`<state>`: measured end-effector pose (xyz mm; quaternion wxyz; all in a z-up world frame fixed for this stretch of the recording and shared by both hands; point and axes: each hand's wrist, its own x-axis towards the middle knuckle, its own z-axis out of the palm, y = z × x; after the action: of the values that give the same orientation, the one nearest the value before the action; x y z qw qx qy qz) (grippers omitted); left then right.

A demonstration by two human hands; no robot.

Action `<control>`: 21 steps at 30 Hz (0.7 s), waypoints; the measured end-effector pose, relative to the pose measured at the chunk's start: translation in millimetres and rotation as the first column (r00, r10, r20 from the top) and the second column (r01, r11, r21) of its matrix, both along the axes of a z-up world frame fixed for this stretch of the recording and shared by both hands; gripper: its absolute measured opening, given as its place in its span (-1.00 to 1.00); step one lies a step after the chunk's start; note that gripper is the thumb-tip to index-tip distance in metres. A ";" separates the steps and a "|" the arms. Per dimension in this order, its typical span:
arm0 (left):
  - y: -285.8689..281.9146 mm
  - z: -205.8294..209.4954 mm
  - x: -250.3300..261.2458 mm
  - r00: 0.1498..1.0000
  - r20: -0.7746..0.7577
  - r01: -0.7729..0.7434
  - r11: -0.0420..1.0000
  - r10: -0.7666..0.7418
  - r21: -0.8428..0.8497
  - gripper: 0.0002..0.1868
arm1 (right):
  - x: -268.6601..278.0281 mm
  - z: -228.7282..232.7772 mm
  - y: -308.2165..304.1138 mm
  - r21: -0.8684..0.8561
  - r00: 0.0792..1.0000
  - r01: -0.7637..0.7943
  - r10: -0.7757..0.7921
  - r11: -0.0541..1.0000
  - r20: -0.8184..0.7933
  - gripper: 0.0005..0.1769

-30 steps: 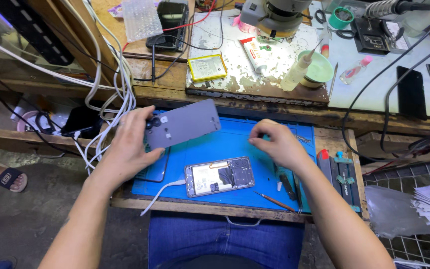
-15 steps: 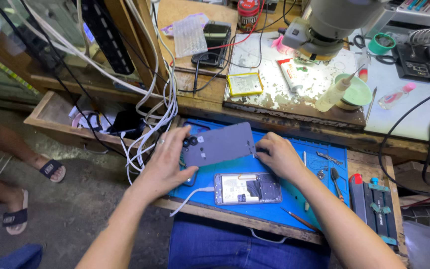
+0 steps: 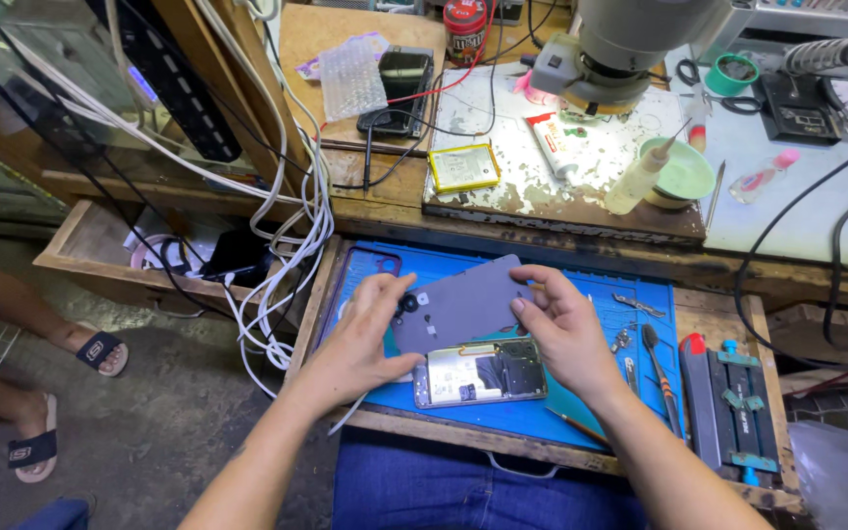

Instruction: The person uses a small metal tool to scrape adhesive residue from the back of a disassembled smartphone. They then pick up the phone's back cover and use the tool to clean the camera lens area and other parts of the cover.

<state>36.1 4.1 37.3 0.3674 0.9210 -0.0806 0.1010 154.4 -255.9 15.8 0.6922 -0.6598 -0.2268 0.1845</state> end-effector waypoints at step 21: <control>-33.1 -33.7 12.7 0.944 -0.320 -0.129 0.804 -0.080 -0.580 -0.86 | 8.1 2.6 -17.7 0.021 0.980 0.199 -0.199 0.980 0.000 -0.90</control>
<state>48.9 -29.0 3.6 0.6437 0.7642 0.0296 -0.0291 162.6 -273.6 18.4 0.7139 -0.6720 -0.1624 0.1111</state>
